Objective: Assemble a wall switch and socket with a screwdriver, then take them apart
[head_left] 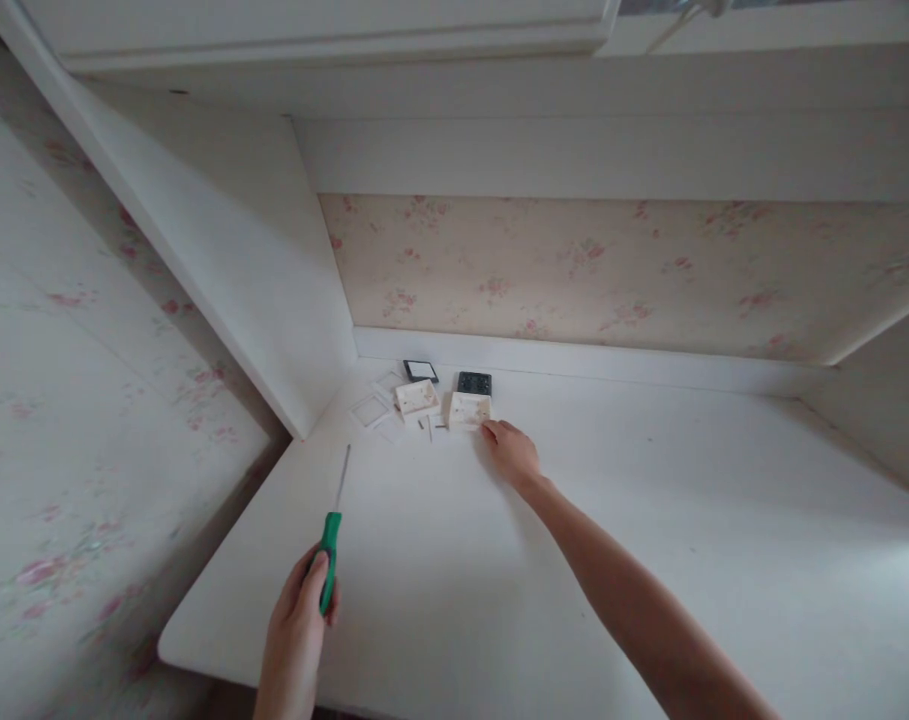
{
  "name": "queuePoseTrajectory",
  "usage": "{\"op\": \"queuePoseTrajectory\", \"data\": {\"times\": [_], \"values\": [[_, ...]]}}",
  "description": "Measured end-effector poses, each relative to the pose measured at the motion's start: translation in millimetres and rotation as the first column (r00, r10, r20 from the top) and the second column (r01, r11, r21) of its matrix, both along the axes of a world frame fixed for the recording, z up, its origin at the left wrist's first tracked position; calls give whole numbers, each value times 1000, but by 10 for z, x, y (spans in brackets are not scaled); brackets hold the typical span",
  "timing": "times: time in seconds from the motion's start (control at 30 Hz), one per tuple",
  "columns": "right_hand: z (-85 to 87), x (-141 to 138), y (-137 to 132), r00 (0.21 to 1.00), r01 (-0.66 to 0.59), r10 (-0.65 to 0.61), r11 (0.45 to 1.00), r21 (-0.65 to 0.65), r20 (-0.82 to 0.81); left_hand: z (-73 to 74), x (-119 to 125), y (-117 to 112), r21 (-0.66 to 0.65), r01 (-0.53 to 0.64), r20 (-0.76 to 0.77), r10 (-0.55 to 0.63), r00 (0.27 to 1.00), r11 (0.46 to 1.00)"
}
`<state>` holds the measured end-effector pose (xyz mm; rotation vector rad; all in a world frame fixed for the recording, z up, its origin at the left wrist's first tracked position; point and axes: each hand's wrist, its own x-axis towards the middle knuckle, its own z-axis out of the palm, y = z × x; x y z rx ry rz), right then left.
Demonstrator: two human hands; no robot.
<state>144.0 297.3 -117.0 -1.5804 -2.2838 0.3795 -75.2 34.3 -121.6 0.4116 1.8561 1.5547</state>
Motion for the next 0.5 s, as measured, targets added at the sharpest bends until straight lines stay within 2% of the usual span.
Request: {"op": "queuePoseTrajectory", "data": {"times": [0.1,0.23,0.4,0.5], "values": [[24,93,-55,999,-9,11,998,63,-32,130,248,72,119,-23,217,-4,976,993],[83,392,-311,996,-25,35,992,126,-79,261,523,202,181,45,325,-103,940,983],[71,946,-787,988,-48,71,985,165,-139,219,856,427,164,222,225,-256,940,961],[-25,1265,-1029,987,-50,75,984,173,-143,127,1000,622,44,360,-8,-360,933,932]]}}
